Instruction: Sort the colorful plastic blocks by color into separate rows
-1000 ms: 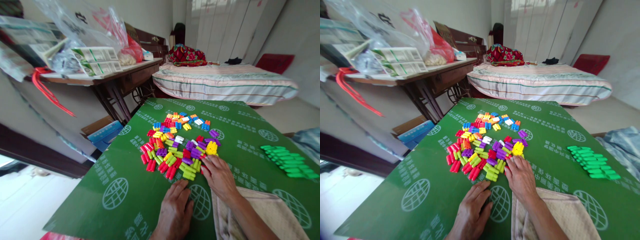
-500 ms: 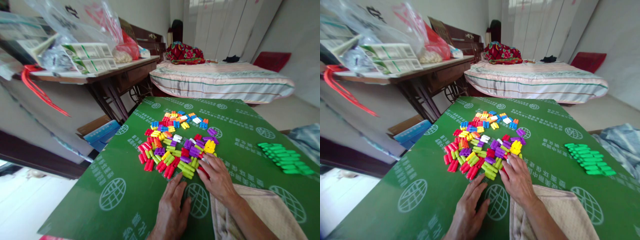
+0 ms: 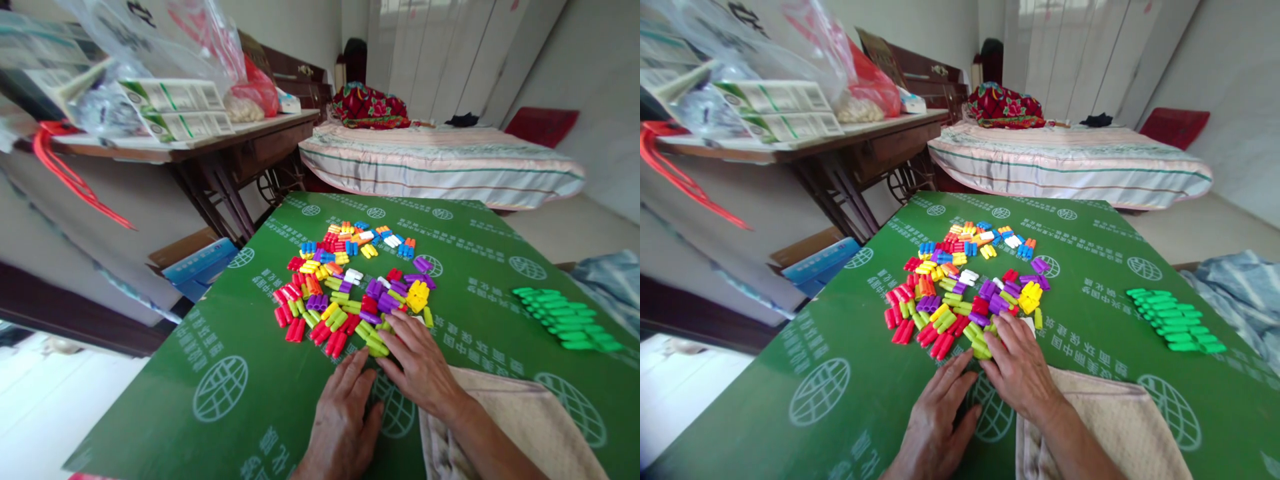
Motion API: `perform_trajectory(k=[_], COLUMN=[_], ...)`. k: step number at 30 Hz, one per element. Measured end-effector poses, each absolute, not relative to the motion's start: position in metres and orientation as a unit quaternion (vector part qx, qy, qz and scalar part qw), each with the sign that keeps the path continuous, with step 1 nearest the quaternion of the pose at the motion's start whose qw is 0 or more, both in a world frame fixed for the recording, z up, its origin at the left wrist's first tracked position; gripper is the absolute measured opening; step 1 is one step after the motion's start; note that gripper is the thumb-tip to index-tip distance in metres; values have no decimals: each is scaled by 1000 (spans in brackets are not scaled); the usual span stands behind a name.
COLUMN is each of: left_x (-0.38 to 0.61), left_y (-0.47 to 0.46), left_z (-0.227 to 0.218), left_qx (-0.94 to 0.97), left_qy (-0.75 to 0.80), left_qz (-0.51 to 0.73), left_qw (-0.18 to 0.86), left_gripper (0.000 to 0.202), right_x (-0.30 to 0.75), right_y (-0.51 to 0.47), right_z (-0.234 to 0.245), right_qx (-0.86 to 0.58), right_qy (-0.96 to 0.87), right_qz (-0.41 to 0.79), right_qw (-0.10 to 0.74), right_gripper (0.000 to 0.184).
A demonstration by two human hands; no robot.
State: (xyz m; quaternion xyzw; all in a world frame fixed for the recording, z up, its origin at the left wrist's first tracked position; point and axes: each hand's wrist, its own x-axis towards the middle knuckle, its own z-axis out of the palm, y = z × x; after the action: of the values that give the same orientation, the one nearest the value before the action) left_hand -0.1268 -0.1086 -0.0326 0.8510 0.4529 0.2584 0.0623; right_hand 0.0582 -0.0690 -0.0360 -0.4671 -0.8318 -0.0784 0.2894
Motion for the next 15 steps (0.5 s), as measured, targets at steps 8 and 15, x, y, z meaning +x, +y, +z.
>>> perform_trajectory(k=[8,15], left_x=[-132,-140], left_y=[-102,-83], left_z=[-39,-56], left_qx=[857,862], left_qy=[410,337], left_qz=[310,375], left_qw=[26,-51], left_gripper=[27,24], right_x=[56,58], right_y=[-69,-63], right_z=[-29,-27], right_qx=[-474,-473], right_qy=[-831,-830], right_qz=[-16,15], right_qw=[291,295], right_gripper=[36,32])
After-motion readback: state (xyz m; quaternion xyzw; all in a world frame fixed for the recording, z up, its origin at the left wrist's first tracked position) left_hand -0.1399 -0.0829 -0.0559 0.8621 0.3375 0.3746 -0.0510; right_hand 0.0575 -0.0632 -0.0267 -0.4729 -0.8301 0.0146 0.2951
